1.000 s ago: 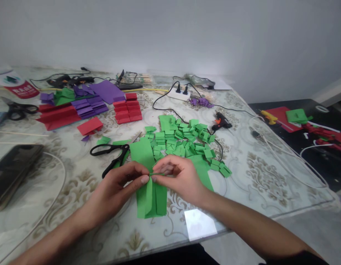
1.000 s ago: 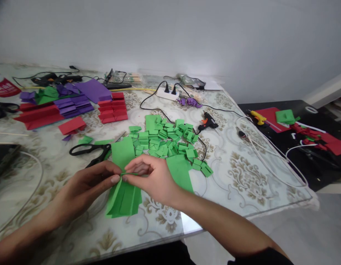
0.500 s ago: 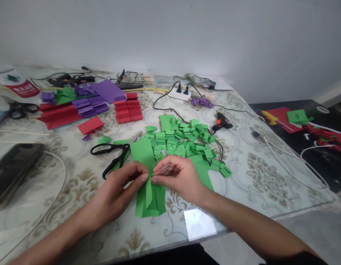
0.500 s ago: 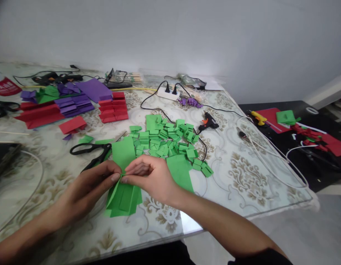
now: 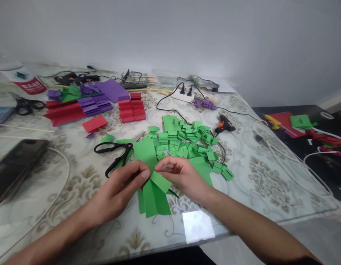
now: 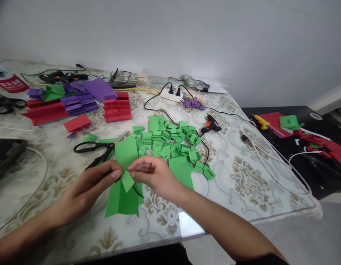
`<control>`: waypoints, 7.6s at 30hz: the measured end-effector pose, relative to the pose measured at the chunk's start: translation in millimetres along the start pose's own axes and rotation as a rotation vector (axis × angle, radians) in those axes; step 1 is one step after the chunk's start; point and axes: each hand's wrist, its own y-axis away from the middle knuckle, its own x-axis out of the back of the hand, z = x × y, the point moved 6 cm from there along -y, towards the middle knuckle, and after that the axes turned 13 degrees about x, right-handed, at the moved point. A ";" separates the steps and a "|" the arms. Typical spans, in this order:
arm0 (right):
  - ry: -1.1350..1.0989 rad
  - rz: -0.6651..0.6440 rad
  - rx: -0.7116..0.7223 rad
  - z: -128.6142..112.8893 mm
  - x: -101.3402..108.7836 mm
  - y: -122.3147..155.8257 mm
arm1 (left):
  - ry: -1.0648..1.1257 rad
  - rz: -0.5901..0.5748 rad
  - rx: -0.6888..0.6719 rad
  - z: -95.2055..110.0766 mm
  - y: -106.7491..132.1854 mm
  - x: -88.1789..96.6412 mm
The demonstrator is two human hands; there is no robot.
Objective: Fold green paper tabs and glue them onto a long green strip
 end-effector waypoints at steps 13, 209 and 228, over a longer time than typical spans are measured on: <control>0.020 -0.032 0.033 -6.5 -5.2 0.7 | -0.020 -0.005 -0.051 -3.2 1.0 -1.3; 0.261 0.025 0.128 -7.3 -1.7 -0.2 | -0.390 0.447 -0.390 5.3 10.4 1.4; 0.151 0.026 0.159 -8.4 -5.1 1.8 | -0.350 0.382 -0.334 2.2 8.2 2.4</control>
